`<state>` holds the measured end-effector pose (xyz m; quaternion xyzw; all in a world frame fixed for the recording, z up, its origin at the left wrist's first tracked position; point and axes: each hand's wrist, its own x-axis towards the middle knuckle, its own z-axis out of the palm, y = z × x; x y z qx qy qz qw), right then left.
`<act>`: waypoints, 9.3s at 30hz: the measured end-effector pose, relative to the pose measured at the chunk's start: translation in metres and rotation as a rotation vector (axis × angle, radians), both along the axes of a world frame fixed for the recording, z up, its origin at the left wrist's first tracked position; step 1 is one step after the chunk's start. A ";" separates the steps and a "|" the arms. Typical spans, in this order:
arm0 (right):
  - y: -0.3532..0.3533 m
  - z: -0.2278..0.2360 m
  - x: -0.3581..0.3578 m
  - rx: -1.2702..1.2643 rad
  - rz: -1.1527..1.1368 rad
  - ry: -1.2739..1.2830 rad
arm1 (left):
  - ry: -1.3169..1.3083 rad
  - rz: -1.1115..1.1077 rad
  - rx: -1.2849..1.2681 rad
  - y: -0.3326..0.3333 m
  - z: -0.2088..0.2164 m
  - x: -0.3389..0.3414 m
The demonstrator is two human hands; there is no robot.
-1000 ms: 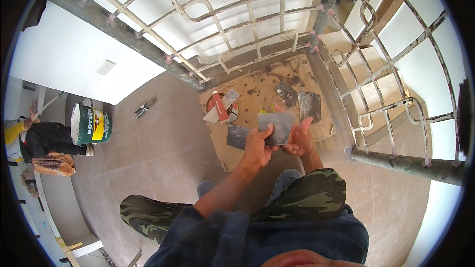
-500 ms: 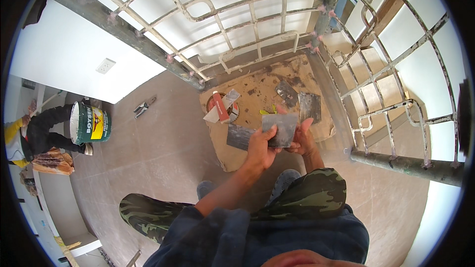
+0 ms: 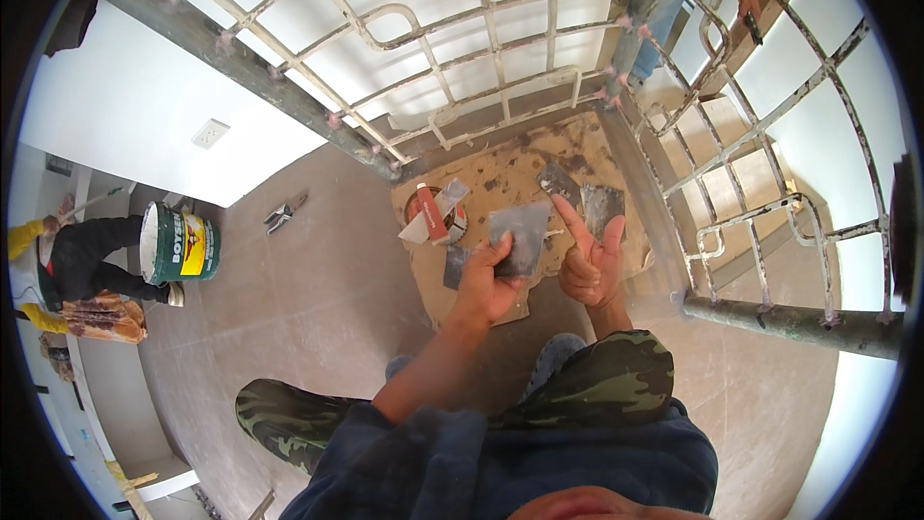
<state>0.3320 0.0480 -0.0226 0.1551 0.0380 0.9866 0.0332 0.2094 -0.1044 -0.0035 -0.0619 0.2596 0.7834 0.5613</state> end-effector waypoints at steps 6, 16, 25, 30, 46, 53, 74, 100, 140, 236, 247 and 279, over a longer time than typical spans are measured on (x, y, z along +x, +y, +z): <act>-0.022 0.013 -0.003 -0.315 0.017 0.087 | -0.004 -0.185 -0.027 0.003 -0.013 0.012; -0.033 0.005 -0.001 -0.301 0.043 0.224 | 0.082 -0.101 -0.088 0.015 0.005 0.004; -0.026 0.000 0.006 -0.020 0.047 0.124 | 0.113 -0.019 -0.062 0.015 0.013 -0.015; -0.026 -0.001 0.002 -0.168 0.029 0.136 | 0.200 -0.087 -0.166 0.006 0.022 -0.019; -0.016 -0.001 0.005 0.421 -0.084 -0.258 | -0.040 -0.095 -0.324 0.003 0.020 0.024; -0.010 0.001 0.010 0.782 -0.091 -0.352 | -0.007 -0.144 -0.238 -0.001 0.012 0.012; -0.017 0.000 -0.004 2.007 -0.756 -0.409 | 0.185 -0.004 -0.396 0.000 0.041 0.015; -0.022 -0.003 0.000 1.557 -0.595 -0.596 | 0.112 0.099 -0.258 0.000 0.041 0.006; -0.033 -0.001 -0.003 0.259 -0.532 -0.620 | 0.841 0.594 -0.388 0.033 0.043 0.052; -0.090 -0.146 0.027 0.764 -0.260 -1.372 | 1.464 -0.208 -1.685 -0.076 -0.145 -0.025; -0.096 -0.156 0.023 0.910 -0.329 -1.309 | 1.468 -0.185 -1.601 -0.079 -0.146 -0.026; -0.086 -0.161 -0.004 1.026 -0.130 -1.237 | 0.509 0.077 -1.078 -0.149 -0.170 -0.068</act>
